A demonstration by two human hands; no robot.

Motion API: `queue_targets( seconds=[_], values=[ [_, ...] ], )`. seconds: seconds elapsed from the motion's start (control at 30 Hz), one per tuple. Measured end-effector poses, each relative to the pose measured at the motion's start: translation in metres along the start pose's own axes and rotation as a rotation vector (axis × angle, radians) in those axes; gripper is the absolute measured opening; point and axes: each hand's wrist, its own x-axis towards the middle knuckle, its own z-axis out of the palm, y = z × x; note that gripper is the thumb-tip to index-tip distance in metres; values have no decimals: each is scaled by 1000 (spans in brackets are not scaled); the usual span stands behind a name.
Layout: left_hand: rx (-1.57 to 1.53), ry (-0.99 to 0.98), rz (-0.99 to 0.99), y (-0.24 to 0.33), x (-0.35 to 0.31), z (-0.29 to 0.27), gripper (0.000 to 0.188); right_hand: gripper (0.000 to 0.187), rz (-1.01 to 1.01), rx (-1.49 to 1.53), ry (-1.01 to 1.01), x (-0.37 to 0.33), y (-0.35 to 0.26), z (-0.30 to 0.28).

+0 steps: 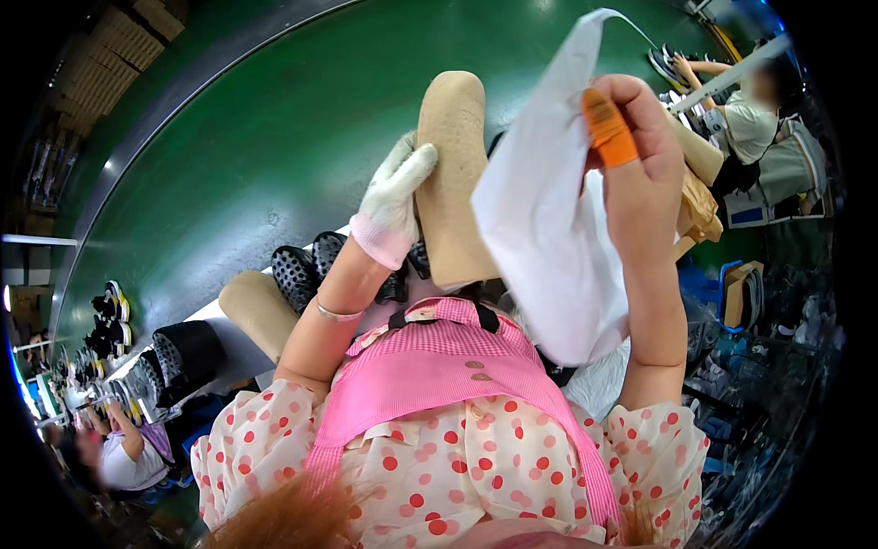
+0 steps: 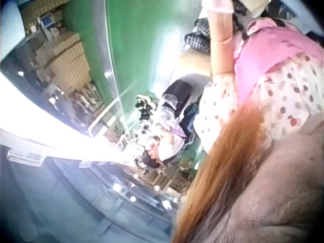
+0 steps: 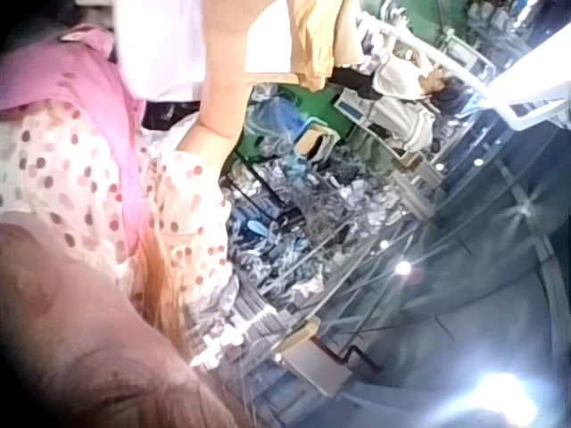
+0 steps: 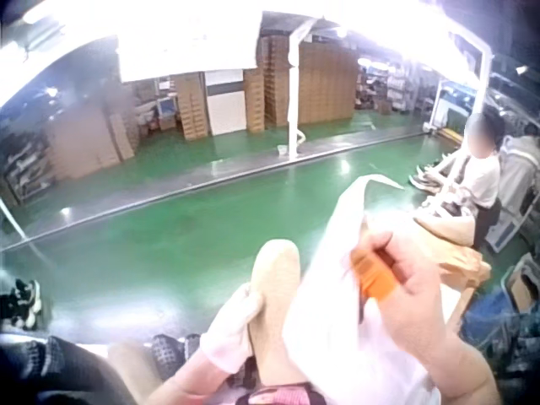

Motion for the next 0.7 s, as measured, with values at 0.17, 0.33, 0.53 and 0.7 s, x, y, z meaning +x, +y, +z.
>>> queue_targets(
  seconds=[0.17, 0.33, 0.53, 0.7],
  values=[
    [24, -93, -48, 19, -2, -52, 40, 7, 113, 6, -323, -15, -16, 98],
    [62, -131, -67, 35, -22, -95, 40, 17, -329, -439, -315, 2, 22, 146],
    [68, -131, -51, 43, -35, -122, 40, 52, -424, -959, -392, -2, 45, 162],
    [92, -165, -74, 44, -36, -129, 41, 57, -209, -812, -326, -6, 61, 148]
  ],
)
